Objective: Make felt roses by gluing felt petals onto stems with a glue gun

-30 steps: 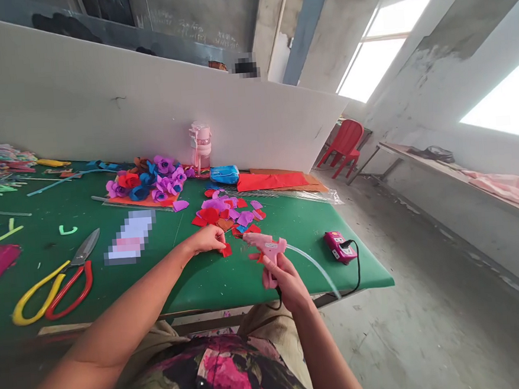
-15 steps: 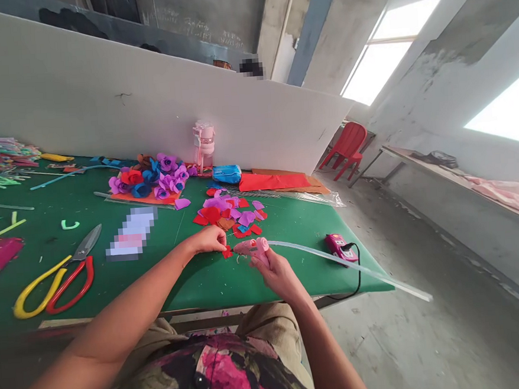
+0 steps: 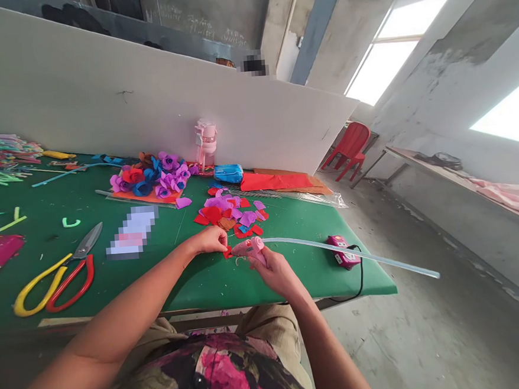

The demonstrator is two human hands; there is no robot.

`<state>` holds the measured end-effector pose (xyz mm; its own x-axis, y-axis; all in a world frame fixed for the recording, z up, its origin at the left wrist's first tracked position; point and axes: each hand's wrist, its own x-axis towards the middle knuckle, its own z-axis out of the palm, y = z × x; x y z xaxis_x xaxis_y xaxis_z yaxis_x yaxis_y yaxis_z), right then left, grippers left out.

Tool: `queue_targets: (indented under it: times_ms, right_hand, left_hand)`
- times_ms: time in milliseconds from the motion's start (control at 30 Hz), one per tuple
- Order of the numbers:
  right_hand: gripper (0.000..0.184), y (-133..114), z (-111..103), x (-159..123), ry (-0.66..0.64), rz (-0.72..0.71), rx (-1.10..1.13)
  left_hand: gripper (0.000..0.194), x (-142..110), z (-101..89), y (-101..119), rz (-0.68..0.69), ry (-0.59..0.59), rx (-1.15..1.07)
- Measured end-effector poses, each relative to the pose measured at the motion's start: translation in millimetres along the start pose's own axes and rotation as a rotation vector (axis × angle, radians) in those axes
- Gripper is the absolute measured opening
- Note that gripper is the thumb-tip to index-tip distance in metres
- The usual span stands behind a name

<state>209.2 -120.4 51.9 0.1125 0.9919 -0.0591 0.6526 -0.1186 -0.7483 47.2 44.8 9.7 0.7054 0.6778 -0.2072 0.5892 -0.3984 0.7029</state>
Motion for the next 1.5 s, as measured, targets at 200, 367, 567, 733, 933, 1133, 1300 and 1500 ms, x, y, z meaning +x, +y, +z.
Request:
queue_targets:
  times_ms: [200,367,567,733,933,1133,1300,1500]
  right_hand:
    - [0.03,-2.2,3.2,3.1,-0.012,-0.018,-0.013]
    - [0.029,-4.0,4.3,4.3,-0.002,-0.021,-0.055]
    - [0.028,-4.0,4.1,5.5,-0.026,-0.036,-0.094]
    - [0.029,-2.9,3.2,6.7,-0.042,-0.059,-0.156]
    - [0.031,-1.8,3.4,8.6,-0.04,-0.062,-0.231]
    - [0.032,-1.2,3.0,7.8,-0.044,-0.065,-0.234]
    - [0.034,-3.5,3.3,7.2,-0.043,-0.075,-0.231]
    - [0.033,-3.8,4.3,7.6,-0.035,-0.074,-0.246]
  left_hand:
    - [0.006,-3.7,-2.6,4.0,0.008,-0.014,-0.007]
    - [0.006,-4.8,-4.0,4.5,0.012,-0.016,-0.019]
    - [0.005,-0.5,-0.7,-1.5,0.038,-0.018,-0.009]
    - [0.004,1.7,1.4,-4.8,0.047,-0.017,-0.003]
    - [0.005,1.8,1.0,-5.4,0.054,-0.012,-0.004]
    - [0.004,1.1,-0.5,-3.9,0.051,-0.025,0.006]
    - [0.003,-1.5,-2.8,0.6,0.021,-0.053,0.028]
    - [0.004,-4.4,-4.8,4.6,0.007,-0.059,0.025]
